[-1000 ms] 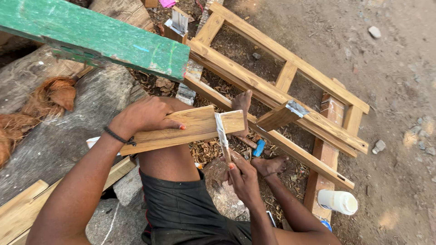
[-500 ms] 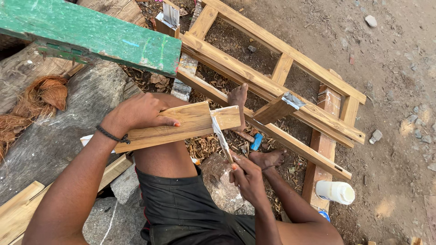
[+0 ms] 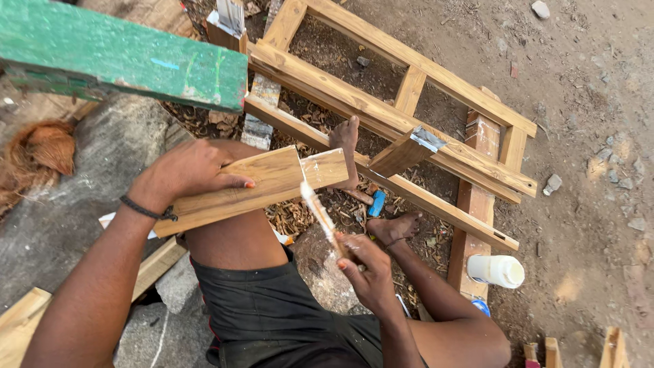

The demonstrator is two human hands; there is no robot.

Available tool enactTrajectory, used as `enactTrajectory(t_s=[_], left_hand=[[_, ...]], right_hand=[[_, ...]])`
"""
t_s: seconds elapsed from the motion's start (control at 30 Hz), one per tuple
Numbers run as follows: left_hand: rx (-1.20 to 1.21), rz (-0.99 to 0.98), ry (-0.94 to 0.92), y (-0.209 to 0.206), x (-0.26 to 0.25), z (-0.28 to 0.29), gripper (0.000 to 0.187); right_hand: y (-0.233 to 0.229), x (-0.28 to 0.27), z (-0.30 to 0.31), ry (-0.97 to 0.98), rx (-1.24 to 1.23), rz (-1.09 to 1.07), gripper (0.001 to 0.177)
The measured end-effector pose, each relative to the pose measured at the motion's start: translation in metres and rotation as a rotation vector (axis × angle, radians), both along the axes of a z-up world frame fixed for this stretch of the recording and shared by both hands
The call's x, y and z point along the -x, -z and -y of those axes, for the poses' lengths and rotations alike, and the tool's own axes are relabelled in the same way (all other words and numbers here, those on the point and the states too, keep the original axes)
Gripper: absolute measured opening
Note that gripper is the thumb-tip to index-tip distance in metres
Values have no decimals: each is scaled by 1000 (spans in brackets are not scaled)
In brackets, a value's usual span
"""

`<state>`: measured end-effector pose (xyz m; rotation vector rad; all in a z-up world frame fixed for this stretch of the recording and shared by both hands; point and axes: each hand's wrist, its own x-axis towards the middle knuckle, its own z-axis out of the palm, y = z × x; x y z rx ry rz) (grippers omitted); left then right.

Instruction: The person applies adhesive to a wooden joint piece using a small brush, spreading the glue evenly across the surface before fitting it into a wooden frame.

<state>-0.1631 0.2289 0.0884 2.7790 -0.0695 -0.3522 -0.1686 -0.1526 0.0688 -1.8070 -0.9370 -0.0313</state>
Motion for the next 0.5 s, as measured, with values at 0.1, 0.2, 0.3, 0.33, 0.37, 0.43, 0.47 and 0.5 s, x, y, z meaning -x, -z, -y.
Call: enactTrajectory(t_s=[0.1, 0.2, 0.3, 0.33, 0.37, 0.43, 0.47, 0.5], left_hand=[[-41, -65, -16, -1, -5, -1, 76], [-37, -38, -16, -2, -2, -2, 77], [14, -34, -24, -1, -2, -1, 77], [11, -43, -28, 1, 0, -1, 77], [5, -51, -48, 1, 3, -4, 77], [-18, 5, -11, 5, 0, -7, 79], [-31, 26, 7, 7, 2, -8, 80], [-24, -7, -8, 8, 1, -8, 81]], right_hand=[[19, -4, 11, 202, -27, -184, 29], [55, -5, 13, 204, 76, -316, 34], [87, 2, -3, 128, 160, -311, 28], [91, 7, -6, 106, 179, -325, 27], [90, 10, -6, 94, 150, -354, 26], [81, 25, -6, 67, 92, -427, 25], [75, 28, -6, 46, 96, -441, 26], [66, 24, 0, 48, 99, -442, 28]])
